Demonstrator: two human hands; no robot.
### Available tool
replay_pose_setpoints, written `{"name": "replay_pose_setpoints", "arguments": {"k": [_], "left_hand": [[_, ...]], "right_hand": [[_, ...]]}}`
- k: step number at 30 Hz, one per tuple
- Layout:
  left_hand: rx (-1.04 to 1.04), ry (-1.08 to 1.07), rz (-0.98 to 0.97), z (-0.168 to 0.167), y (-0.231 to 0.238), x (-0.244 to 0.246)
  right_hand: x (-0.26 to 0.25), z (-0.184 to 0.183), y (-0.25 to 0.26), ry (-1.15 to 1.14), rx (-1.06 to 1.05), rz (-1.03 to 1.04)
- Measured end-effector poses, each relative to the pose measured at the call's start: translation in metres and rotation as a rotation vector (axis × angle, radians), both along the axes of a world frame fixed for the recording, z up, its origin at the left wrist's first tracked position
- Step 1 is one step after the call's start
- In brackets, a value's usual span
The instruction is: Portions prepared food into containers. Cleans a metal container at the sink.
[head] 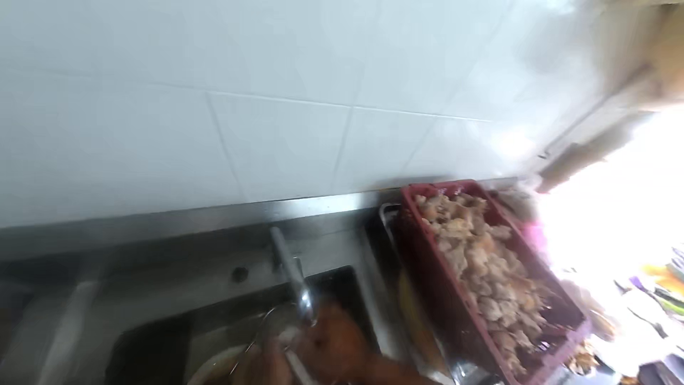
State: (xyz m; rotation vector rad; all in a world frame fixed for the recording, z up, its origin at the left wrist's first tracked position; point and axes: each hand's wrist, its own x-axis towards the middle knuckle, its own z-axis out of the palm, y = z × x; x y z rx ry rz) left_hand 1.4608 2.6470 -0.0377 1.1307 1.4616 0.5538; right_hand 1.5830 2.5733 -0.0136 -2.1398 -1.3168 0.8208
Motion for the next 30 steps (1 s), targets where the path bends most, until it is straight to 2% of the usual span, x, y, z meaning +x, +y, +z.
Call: {"name": "replay_pose_setpoints", "arguments": {"k": [3, 4, 5, 7, 8, 9, 10, 11, 13, 15, 17, 19, 22, 24, 26, 28, 30], "left_hand": [[0.026, -0.197, 0.051, -0.056, 0.023, -0.021], [0.037, -0.296, 0.045, -0.055, 0.029, -0.029], [0.039, -0.395, 0.068, -0.047, 0.03, -0.034], [-0.029, -0.537, 0.248, -0.012, 0.02, -0.037], [-0.104, -0.542, 0.379, 0.016, 0.02, -0.031], [-0.251, -0.517, 0.479, 0.054, 0.027, -0.016], [-0.372, -0.539, 0.518, 0.073, 0.028, -0.005], [-0.408, -0.65, 0.525, 0.065, 0.018, 0.003], [-0.132, -0.981, 0.325, -0.013, -0.018, 0.008], [-0.315, -0.783, 0.417, 0.003, -0.027, 0.031], [-0.414, -0.644, 0.251, 0.028, -0.029, 0.043], [-0.369, -0.51, 0.102, 0.029, -0.03, 0.05], [-0.287, -0.336, -0.093, 0.031, -0.017, 0.044], [-0.245, -0.323, -0.266, 0.026, -0.009, 0.036], [-0.196, -0.353, -0.441, 0.027, 0.002, 0.028], [-0.166, -0.38, -0.633, 0.028, 0.005, 0.022], [-0.142, -0.418, -0.753, 0.026, -0.004, 0.021]], "right_hand": [[0.054, -0.012, 0.001, 0.653, 0.003, -0.154], [0.056, -0.01, -0.001, 0.788, 0.019, -0.229], [0.05, -0.007, -0.001, 0.82, 0.054, -0.299], [0.031, -0.003, 0.0, 0.759, 0.137, -0.378], [0.022, -0.01, 0.001, 0.725, 0.212, -0.451], [0.016, -0.017, 0.001, 0.7, 0.278, -0.551], [0.01, -0.026, -0.001, 0.685, 0.337, -0.653], [0.002, -0.035, -0.003, 0.669, 0.368, -0.751], [-0.015, -0.047, -0.002, 0.56, 0.36, -0.935], [-0.025, -0.046, 0.002, 0.402, 0.345, -1.022], [-0.031, -0.046, 0.002, 0.22, 0.347, -0.979], [-0.037, -0.041, -0.01, 0.041, 0.381, -0.831], [-0.032, -0.034, -0.024, -0.285, 0.399, -0.405], [-0.008, -0.032, -0.026, -0.471, 0.45, -0.159], [0.018, -0.015, -0.014, -0.425, 0.428, 0.011], [0.043, 0.014, 0.009, -0.168, 0.179, 0.095], [0.055, 0.026, 0.036, 0.018, -0.052, 0.043]]}}
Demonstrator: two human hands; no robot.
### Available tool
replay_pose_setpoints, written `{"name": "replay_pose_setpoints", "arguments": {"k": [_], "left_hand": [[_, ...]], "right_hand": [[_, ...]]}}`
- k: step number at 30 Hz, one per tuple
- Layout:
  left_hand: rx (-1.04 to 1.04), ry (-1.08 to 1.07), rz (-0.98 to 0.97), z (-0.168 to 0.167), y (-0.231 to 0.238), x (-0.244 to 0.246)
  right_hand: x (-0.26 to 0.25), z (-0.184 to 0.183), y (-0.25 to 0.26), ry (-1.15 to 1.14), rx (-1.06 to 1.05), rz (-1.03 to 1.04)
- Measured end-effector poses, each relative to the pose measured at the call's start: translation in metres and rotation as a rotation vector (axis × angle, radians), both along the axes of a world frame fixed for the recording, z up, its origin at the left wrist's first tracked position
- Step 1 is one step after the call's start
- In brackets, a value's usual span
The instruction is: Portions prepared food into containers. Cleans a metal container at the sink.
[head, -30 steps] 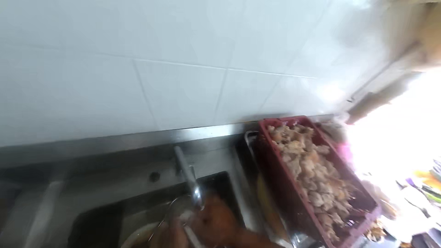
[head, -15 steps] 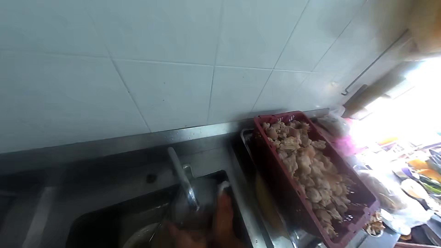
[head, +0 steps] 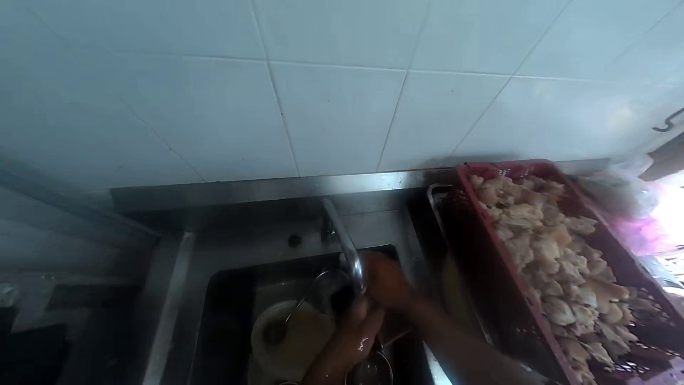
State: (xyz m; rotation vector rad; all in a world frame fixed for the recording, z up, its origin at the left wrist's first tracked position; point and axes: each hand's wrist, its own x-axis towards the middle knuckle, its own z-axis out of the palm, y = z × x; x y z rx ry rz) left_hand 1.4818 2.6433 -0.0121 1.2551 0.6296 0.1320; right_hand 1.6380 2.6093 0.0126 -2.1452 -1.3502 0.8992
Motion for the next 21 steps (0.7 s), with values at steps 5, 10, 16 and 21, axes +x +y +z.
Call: {"name": "replay_pose_setpoints", "arguments": {"k": [5, 10, 16, 21], "left_hand": [[-0.158, -0.094, 0.282, -0.011, 0.002, -0.014], [-0.24, -0.063, 0.32, -0.019, 0.009, -0.033], [-0.1, 0.019, 0.141, 0.002, 0.005, -0.031], [0.086, 0.076, 0.224, 0.007, 0.015, -0.026]], "right_hand": [[-0.051, -0.011, -0.035, 0.092, 0.301, -0.067], [-0.054, -0.038, -0.078, -0.144, 0.457, 0.103], [0.044, -0.02, -0.008, -0.306, 0.336, 0.059], [0.082, -0.003, 0.011, -0.229, 0.198, -0.246]]}}
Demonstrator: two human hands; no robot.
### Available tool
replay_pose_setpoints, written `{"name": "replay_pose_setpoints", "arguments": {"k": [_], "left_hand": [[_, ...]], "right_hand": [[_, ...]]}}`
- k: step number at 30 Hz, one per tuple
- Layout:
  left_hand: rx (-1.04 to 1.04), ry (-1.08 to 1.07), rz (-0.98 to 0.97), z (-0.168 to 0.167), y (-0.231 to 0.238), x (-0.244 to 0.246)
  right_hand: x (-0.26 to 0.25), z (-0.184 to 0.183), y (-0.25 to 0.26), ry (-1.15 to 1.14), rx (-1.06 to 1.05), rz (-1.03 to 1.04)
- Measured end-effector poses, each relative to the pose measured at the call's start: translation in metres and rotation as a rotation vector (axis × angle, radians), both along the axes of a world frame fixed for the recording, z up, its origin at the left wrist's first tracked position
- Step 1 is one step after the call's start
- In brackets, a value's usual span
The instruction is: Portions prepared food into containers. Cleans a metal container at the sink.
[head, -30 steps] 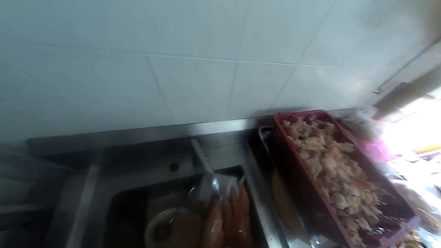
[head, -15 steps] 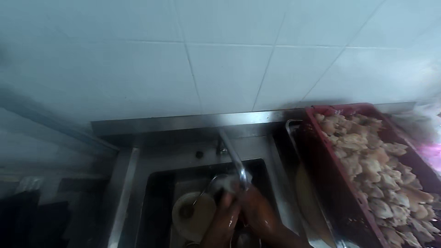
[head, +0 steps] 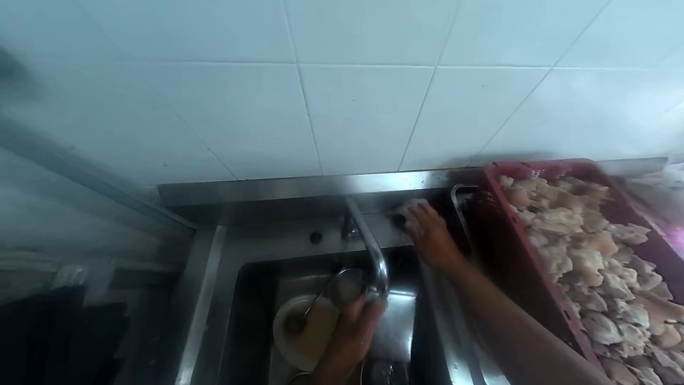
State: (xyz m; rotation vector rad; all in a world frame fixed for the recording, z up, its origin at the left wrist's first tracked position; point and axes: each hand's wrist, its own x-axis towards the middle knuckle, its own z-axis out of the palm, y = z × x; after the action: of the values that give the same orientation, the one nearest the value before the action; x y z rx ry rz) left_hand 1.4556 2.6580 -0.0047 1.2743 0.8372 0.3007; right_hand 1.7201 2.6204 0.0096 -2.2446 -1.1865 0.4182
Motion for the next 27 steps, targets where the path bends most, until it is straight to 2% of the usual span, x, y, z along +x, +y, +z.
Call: {"name": "replay_pose_setpoints", "arguments": {"k": [4, 6, 11, 16, 21, 23, 24, 25, 27], "left_hand": [[-0.019, 0.047, 0.103, -0.004, 0.003, 0.008], [-0.051, 0.062, 0.126, -0.01, 0.002, 0.009], [-0.08, 0.091, 0.1, -0.009, 0.005, -0.002], [-0.255, 0.137, 0.072, -0.007, 0.009, 0.001], [-0.341, 0.031, 0.175, -0.012, 0.002, 0.005], [-0.178, -0.006, 0.148, -0.008, 0.0, 0.005], [-0.026, 0.0, 0.064, -0.008, -0.001, 0.003], [0.16, 0.046, -0.069, -0.007, -0.002, 0.001], [0.566, 0.213, -0.475, -0.001, -0.006, 0.0]], "right_hand": [[-0.053, -0.014, -0.036, 0.833, -0.153, -0.012], [-0.076, -0.014, -0.047, 1.01, -0.145, -0.084], [-0.082, -0.025, -0.049, 0.995, -0.152, -0.139], [-0.075, -0.02, -0.045, 0.747, -0.089, -0.122], [-0.072, -0.024, -0.043, 0.641, -0.052, -0.123], [-0.069, -0.022, -0.047, 0.699, -0.082, -0.051], [-0.066, -0.018, -0.049, 0.757, -0.123, -0.002], [-0.062, -0.012, -0.05, 0.833, -0.184, 0.044], [-0.06, -0.007, -0.055, 1.035, -0.332, 0.077]]}}
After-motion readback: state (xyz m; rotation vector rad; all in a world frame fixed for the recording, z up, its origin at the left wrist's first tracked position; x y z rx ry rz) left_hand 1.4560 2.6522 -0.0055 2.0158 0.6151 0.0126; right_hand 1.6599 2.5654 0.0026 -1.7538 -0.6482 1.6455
